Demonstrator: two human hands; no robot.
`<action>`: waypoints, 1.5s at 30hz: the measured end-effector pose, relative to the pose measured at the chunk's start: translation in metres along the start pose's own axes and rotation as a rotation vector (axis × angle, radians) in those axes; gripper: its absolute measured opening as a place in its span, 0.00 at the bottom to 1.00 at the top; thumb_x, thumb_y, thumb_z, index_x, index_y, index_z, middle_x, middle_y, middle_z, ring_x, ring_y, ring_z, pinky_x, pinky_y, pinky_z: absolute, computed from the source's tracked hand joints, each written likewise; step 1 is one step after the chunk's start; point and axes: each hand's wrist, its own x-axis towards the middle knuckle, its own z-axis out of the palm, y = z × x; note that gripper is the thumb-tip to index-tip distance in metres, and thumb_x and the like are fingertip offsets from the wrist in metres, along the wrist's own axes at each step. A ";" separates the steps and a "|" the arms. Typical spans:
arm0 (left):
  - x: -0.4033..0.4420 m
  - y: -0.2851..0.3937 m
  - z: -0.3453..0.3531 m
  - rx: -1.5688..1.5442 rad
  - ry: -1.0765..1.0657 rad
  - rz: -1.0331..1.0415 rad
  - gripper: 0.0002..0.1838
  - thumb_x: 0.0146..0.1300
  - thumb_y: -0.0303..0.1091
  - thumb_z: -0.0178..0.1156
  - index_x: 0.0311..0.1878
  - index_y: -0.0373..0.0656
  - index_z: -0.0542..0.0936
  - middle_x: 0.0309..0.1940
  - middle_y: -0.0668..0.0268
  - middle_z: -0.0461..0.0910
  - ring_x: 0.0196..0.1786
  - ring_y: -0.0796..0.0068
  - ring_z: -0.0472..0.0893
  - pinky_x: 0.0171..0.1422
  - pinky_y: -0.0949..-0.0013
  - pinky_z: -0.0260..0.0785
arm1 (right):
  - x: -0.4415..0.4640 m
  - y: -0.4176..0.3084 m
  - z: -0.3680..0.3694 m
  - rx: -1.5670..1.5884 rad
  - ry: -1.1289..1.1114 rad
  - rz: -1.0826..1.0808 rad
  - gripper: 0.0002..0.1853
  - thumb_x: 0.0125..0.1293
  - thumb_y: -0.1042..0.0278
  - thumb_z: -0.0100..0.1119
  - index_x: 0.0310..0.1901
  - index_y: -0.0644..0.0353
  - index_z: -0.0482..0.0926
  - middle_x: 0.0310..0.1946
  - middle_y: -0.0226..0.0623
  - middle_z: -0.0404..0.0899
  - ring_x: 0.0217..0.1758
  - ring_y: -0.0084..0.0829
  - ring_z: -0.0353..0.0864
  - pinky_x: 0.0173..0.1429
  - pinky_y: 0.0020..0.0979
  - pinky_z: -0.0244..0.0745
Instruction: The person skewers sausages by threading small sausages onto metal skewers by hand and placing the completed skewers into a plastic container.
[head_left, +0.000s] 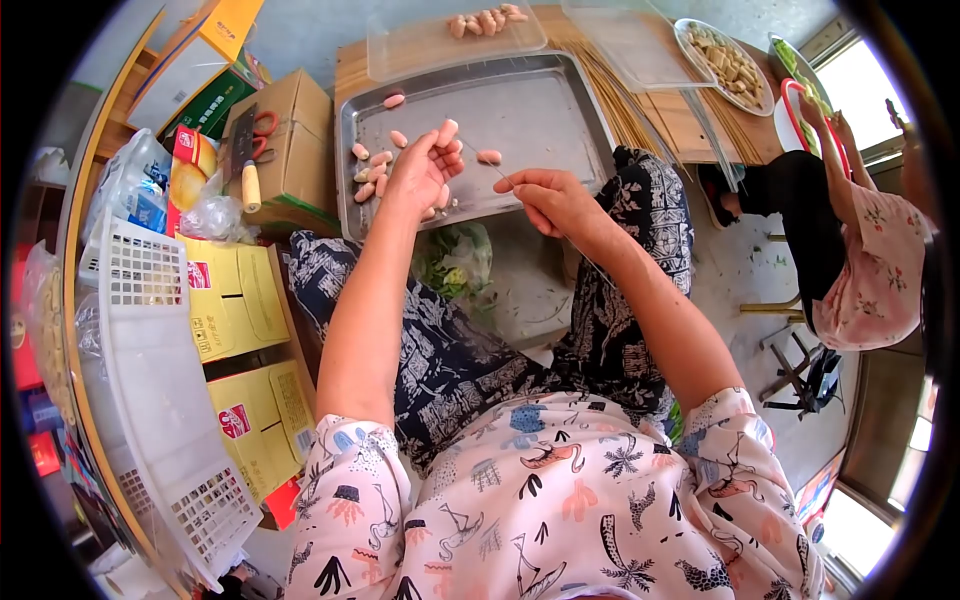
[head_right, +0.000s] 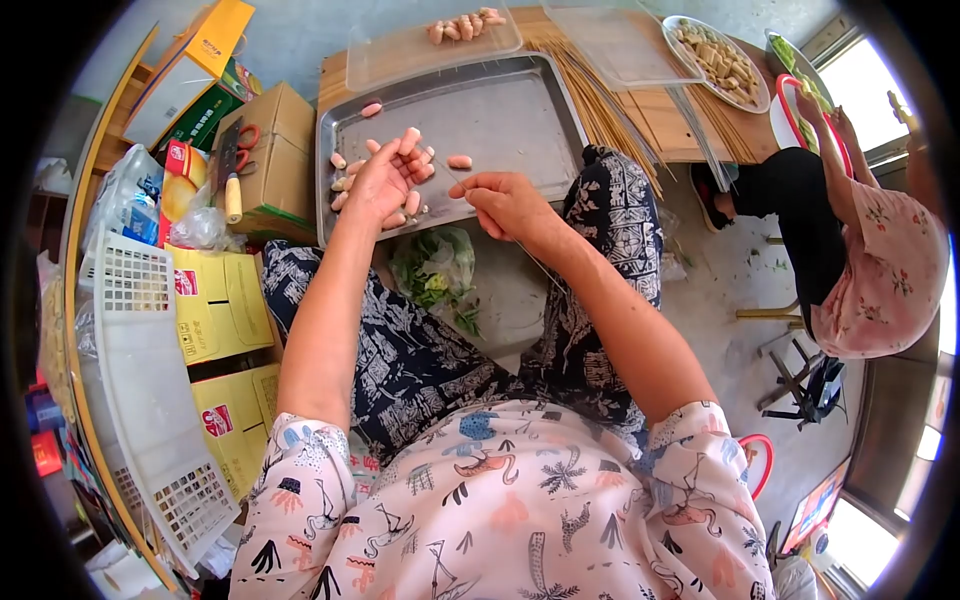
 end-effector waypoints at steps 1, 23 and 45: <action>0.000 0.000 0.000 0.004 -0.006 -0.002 0.14 0.71 0.40 0.46 0.37 0.38 0.71 0.31 0.65 0.72 0.35 0.75 0.74 0.47 0.66 0.76 | 0.000 0.000 0.000 -0.005 -0.005 -0.004 0.15 0.69 0.68 0.44 0.50 0.63 0.78 0.12 0.22 0.62 0.13 0.14 0.57 0.18 0.18 0.51; -0.005 0.001 0.004 0.024 -0.024 0.020 0.11 0.69 0.39 0.51 0.38 0.39 0.72 0.31 0.66 0.72 0.35 0.77 0.74 0.46 0.69 0.75 | 0.003 0.002 0.001 0.033 0.013 -0.024 0.13 0.65 0.69 0.46 0.46 0.62 0.79 0.11 0.24 0.64 0.11 0.16 0.57 0.16 0.21 0.47; -0.020 0.001 0.023 0.078 -0.112 -0.004 0.13 0.64 0.38 0.57 0.45 0.39 0.80 0.28 0.71 0.78 0.31 0.82 0.76 0.39 0.77 0.72 | 0.005 0.003 0.005 -0.016 0.021 -0.024 0.14 0.70 0.68 0.44 0.50 0.62 0.77 0.13 0.22 0.63 0.14 0.13 0.58 0.19 0.18 0.51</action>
